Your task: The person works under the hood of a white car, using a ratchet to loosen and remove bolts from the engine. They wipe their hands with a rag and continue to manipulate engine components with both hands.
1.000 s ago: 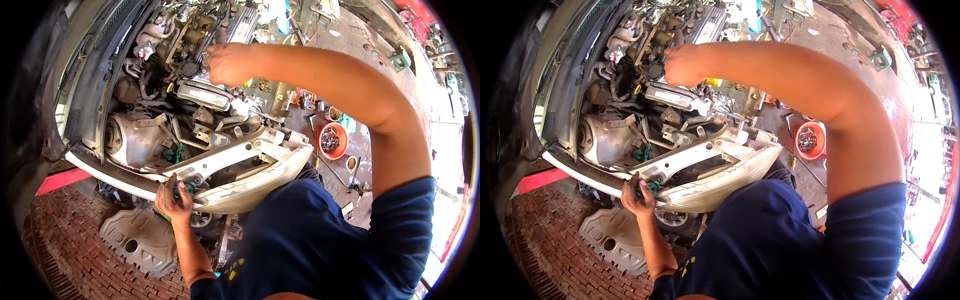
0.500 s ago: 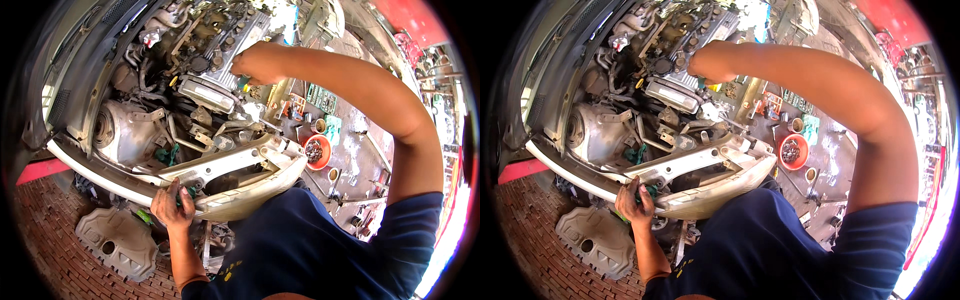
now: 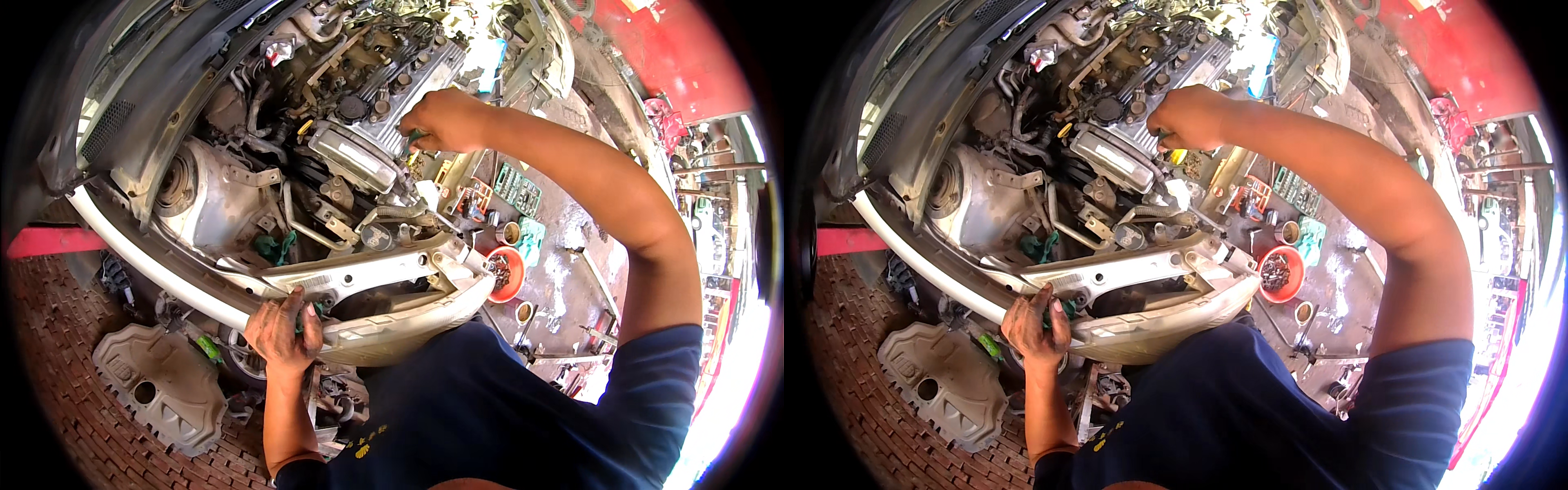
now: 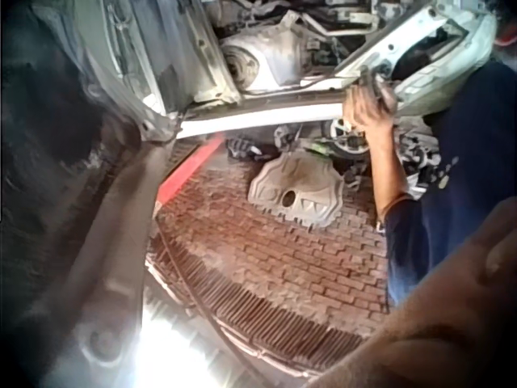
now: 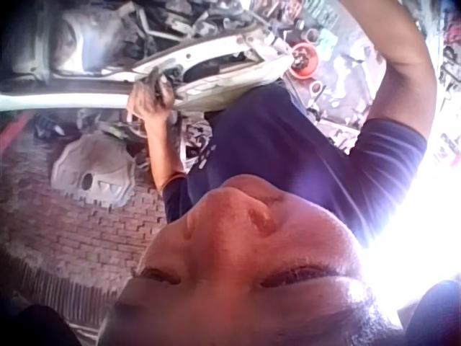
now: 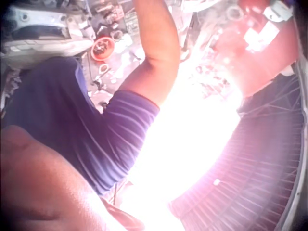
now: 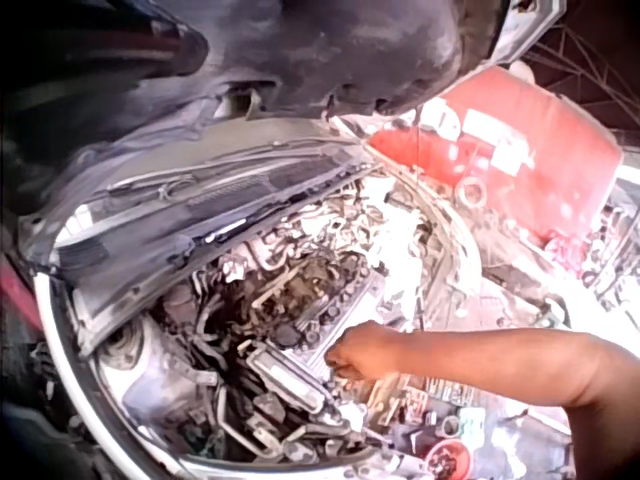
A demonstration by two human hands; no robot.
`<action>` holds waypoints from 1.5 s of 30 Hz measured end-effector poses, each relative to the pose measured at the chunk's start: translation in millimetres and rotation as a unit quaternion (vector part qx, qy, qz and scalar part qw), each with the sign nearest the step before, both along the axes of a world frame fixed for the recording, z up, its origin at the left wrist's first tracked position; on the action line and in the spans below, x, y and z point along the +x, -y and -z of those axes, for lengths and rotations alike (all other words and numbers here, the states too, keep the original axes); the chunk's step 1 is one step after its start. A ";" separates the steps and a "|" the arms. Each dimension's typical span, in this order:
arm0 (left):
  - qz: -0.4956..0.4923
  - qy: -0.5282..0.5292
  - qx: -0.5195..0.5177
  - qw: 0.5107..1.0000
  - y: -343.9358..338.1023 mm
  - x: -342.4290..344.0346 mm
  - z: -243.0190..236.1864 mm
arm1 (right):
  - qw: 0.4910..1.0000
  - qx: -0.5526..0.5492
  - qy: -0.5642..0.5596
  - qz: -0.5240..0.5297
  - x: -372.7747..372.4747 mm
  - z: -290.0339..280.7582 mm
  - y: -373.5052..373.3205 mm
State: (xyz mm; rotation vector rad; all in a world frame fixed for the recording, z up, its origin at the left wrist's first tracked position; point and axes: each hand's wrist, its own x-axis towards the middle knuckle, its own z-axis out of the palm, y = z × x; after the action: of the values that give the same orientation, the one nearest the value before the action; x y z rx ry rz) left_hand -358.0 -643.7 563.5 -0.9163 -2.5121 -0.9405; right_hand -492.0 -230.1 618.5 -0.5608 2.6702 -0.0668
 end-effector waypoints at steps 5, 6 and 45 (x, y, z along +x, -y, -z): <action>-0.001 0.002 0.025 1.000 0.1 -0.9 2.7 | 0.996 -0.037 -0.012 0.078 -3.2 0.8 0.7; 0.000 0.007 0.022 1.000 0.9 -1.1 2.6 | 0.996 0.078 0.036 0.039 -5.3 -2.9 3.4; 0.002 0.011 0.042 0.999 5.1 0.6 4.1 | 0.962 -0.013 -0.260 -0.082 4.7 47.0 14.8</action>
State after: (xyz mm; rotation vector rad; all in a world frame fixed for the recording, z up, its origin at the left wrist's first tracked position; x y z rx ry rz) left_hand -357.5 -648.8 559.3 -0.8904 -2.4696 -1.0532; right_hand -487.3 -244.8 571.4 -0.9142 3.1139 0.1091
